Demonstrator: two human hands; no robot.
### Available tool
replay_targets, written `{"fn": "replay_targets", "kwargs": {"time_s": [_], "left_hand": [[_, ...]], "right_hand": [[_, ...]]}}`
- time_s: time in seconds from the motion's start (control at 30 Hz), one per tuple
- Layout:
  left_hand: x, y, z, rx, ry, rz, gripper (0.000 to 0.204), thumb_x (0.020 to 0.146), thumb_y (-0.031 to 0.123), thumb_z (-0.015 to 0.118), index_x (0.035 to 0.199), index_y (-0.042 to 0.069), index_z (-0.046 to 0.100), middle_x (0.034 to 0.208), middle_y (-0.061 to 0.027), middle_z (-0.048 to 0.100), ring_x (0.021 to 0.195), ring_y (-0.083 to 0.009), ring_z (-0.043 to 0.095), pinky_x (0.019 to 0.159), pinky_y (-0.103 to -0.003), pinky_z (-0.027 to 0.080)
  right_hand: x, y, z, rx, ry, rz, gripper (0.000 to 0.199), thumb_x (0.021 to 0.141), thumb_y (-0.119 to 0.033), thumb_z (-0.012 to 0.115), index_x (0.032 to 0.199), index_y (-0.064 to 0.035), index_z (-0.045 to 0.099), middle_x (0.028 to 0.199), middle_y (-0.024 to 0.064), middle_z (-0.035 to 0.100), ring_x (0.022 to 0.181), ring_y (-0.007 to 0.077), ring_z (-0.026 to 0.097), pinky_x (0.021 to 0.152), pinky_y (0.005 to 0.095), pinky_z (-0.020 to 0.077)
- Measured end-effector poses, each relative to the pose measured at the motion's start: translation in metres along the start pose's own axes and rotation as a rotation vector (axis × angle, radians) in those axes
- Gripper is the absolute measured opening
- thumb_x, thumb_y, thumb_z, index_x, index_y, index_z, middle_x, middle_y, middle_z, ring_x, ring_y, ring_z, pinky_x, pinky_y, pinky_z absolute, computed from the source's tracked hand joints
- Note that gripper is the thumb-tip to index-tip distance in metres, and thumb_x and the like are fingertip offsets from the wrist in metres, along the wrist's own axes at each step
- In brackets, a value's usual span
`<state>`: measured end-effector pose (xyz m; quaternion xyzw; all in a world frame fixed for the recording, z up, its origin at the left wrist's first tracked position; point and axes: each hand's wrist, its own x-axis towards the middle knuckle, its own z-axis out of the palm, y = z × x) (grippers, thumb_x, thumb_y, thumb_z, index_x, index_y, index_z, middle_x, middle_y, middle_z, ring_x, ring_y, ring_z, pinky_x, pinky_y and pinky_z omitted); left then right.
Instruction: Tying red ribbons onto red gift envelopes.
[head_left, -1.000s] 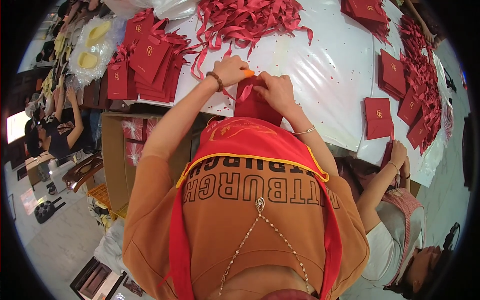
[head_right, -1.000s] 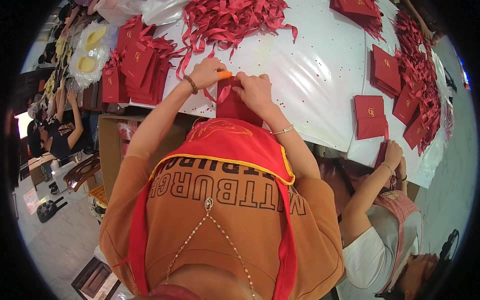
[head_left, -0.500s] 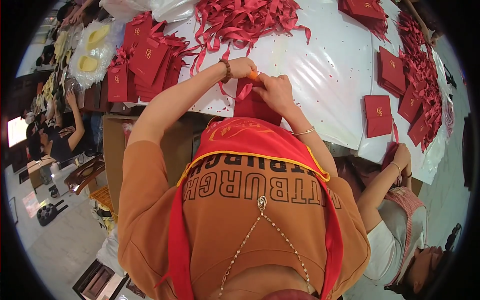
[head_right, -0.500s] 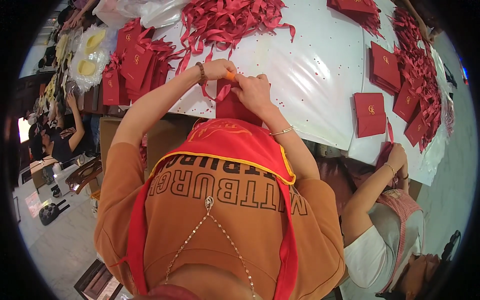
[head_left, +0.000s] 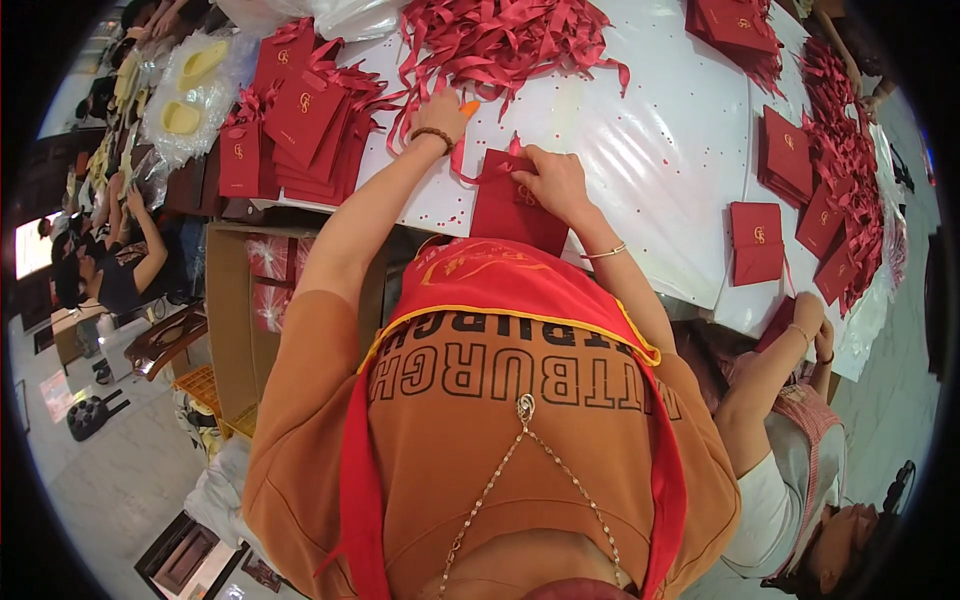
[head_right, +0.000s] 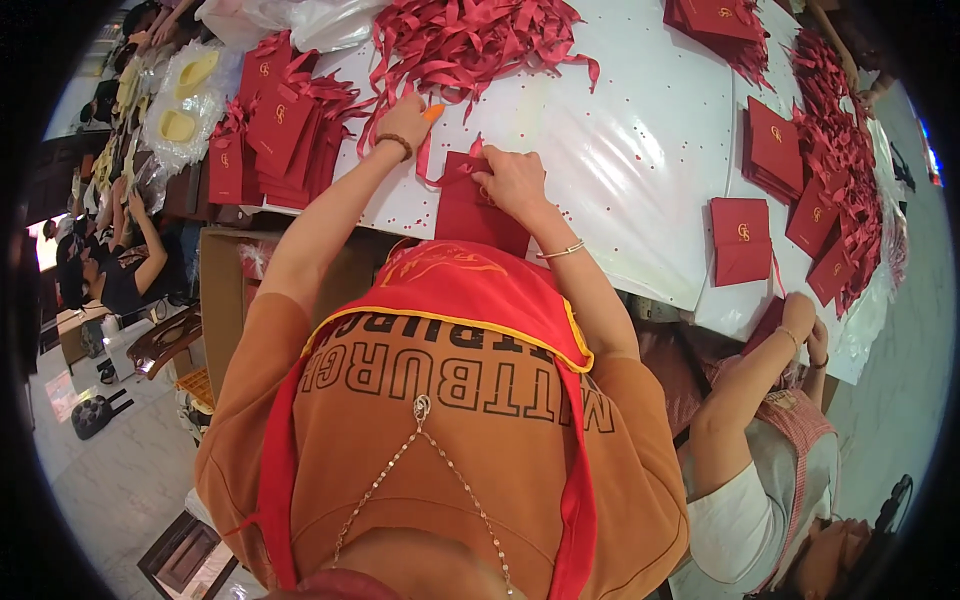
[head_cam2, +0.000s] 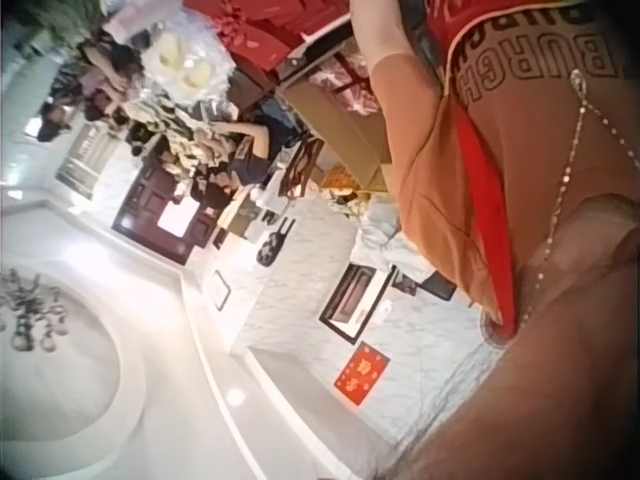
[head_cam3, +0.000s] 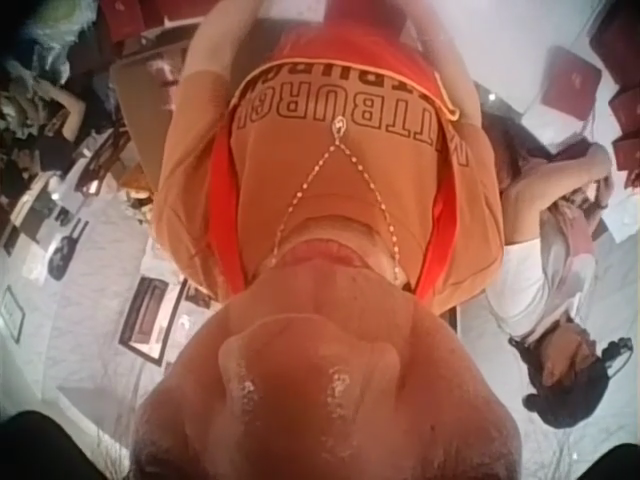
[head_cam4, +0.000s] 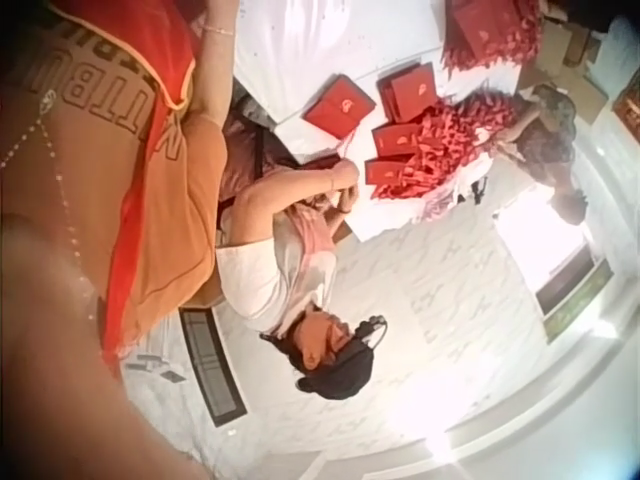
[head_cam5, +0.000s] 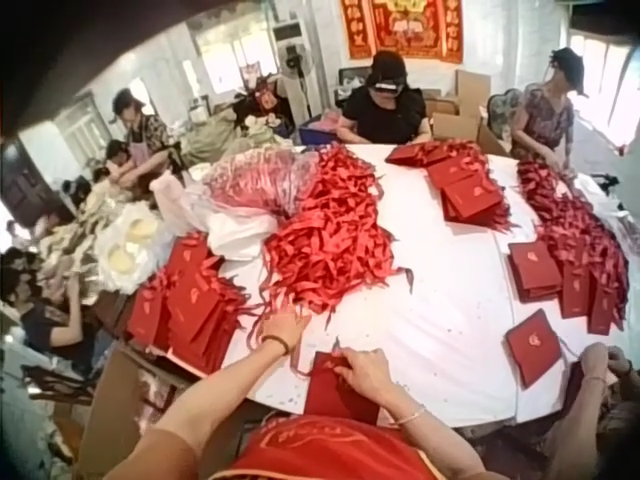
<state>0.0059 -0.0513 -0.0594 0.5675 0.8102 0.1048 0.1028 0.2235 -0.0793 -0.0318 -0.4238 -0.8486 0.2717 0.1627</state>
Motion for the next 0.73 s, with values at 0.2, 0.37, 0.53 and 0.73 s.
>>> {"fn": "replay_targets", "kwargs": {"time_s": [0.2,0.37,0.53,0.73], "left_hand": [[0.013,-0.005,0.002,-0.191,0.035,0.162,0.017,0.08,0.02,0.052,0.081,0.003,0.054,0.079,-0.0122,0.06,0.07,-0.0269,0.059,0.062,-0.036,0.047],[-0.029,0.045,-0.034,-1.045,-0.45,0.094,0.003,0.076,0.001,0.055,0.079,0.0,0.057,0.073,-0.0053,0.059,0.057,-0.008,0.055,0.048,-0.019,0.044],[-0.042,0.049,-0.022,-0.853,-0.646,0.078,0.013,0.077,0.001,0.054,0.088,0.0,0.06,0.072,-0.0051,0.06,0.056,-0.0085,0.056,0.049,-0.02,0.045],[-0.042,0.05,-0.028,-0.793,-0.672,0.142,0.013,0.078,0.001,0.053,0.088,0.0,0.06,0.075,-0.0063,0.062,0.058,-0.0097,0.059,0.051,-0.02,0.047]], "right_hand": [[-0.001,0.01,0.003,0.037,-0.015,0.038,0.025,0.072,-0.03,0.063,0.085,-0.0096,0.058,0.065,0.0093,0.061,0.065,0.0267,0.06,0.063,0.0387,0.0408],[0.003,0.015,0.007,0.093,-0.049,0.108,0.027,0.071,-0.03,0.065,0.088,-0.0104,0.06,0.069,0.0095,0.062,0.068,0.0266,0.06,0.064,0.0389,0.0408],[-0.009,-0.004,-0.008,-0.206,0.316,-0.102,0.026,0.063,-0.027,0.071,0.083,-0.0122,0.063,0.089,0.0051,0.056,0.083,0.0246,0.052,0.068,0.0383,0.0413],[-0.031,0.018,-0.029,0.091,0.052,0.224,0.025,0.062,-0.026,0.072,0.082,-0.0134,0.065,0.095,0.0028,0.052,0.095,0.0237,0.045,0.082,0.0477,0.0324]]}}
